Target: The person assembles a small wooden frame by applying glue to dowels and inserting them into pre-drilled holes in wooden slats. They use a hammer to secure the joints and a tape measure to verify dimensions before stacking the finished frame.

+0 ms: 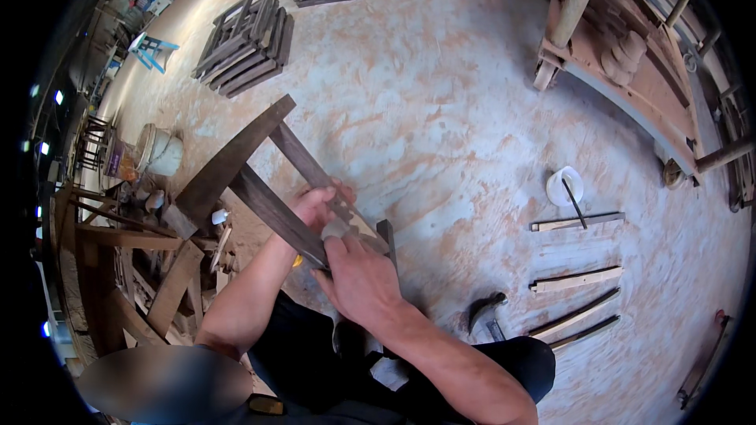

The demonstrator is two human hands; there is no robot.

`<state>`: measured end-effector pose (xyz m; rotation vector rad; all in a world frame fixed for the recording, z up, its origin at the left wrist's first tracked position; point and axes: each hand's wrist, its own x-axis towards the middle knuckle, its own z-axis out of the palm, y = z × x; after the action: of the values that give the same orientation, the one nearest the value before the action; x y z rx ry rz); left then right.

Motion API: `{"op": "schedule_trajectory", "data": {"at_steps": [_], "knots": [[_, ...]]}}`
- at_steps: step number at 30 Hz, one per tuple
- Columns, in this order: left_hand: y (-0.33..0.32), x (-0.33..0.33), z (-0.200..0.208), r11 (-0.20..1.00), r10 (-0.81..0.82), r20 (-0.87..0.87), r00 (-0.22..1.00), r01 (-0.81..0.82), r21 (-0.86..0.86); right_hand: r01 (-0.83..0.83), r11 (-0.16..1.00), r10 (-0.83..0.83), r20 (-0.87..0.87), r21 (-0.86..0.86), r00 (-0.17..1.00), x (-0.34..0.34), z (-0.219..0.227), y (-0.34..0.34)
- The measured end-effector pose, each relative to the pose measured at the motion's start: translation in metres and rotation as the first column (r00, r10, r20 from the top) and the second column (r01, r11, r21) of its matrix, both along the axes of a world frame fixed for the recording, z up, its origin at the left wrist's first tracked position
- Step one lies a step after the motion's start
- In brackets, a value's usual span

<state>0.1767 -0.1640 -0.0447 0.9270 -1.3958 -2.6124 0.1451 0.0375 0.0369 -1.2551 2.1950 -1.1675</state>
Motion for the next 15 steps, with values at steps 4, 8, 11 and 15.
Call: {"op": "schedule_trajectory", "data": {"at_steps": [4,8,11,15], "knots": [[0.003,-0.002,0.002,1.000,0.010,0.018,1.000,-0.009,-0.017,0.002,1.000,-0.002,0.009,0.008,1.000,0.000,0.001,0.001],[0.003,0.000,0.004,0.999,0.011,0.023,1.000,-0.009,-0.052,-0.011,0.999,0.010,0.025,0.046,1.000,-0.001,0.005,0.001],[0.001,0.002,0.001,0.995,0.017,0.041,0.999,-0.013,-0.098,0.003,0.998,-0.009,0.093,0.066,0.996,-0.003,0.007,0.001],[0.006,0.000,0.009,0.991,0.070,0.089,0.994,-0.058,-0.124,0.067,0.990,-0.089,0.174,0.128,0.981,-0.017,0.004,0.006]]}}
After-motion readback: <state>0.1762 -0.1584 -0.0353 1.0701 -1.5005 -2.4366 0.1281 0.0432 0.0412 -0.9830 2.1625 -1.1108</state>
